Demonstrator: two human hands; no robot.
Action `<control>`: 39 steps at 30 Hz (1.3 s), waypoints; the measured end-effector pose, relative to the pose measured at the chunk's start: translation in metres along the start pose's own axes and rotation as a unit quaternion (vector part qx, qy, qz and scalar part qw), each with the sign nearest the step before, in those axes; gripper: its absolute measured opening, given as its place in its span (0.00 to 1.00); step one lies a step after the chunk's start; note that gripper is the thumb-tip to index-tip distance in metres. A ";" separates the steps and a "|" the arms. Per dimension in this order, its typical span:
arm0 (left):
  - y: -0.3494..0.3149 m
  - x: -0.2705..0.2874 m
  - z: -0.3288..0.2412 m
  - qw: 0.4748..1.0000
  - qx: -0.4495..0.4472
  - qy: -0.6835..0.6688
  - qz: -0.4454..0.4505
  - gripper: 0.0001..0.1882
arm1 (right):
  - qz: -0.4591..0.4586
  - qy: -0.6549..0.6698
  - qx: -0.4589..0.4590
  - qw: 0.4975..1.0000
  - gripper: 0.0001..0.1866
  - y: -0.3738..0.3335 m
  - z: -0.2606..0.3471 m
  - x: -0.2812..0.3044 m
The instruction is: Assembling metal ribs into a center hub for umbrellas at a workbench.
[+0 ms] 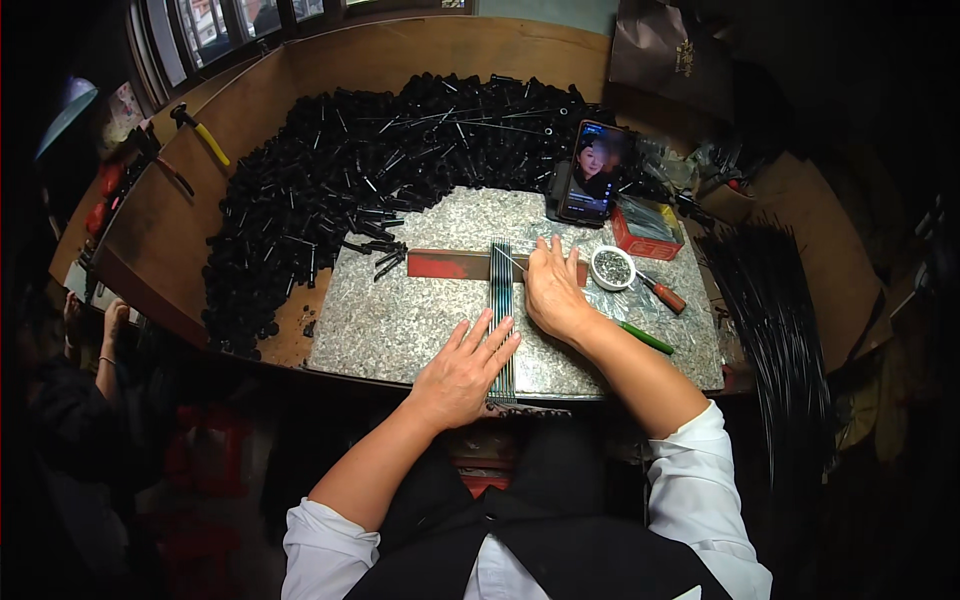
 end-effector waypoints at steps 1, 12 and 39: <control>0.000 0.000 0.000 1.000 0.002 -0.004 0.001 0.45 | 0.000 -0.001 -0.001 1.000 0.24 0.000 -0.001 -0.002; 0.000 -0.001 -0.001 0.999 0.022 -0.011 0.022 0.51 | 0.011 0.035 -0.009 0.999 0.19 -0.006 -0.007 0.017; 0.020 0.143 -0.024 0.839 -0.002 -0.518 -0.170 0.12 | -0.121 0.220 0.199 0.947 0.14 -0.118 0.127 0.212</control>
Point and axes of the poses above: each hand's wrist, its own y-axis towards the middle knuckle, its own x-axis out of the back of the hand, z = x × y, the point moved 5 cm from there along y, towards the middle knuckle, and after that the axes turned 7 degrees about y, right-handed, at the moved point
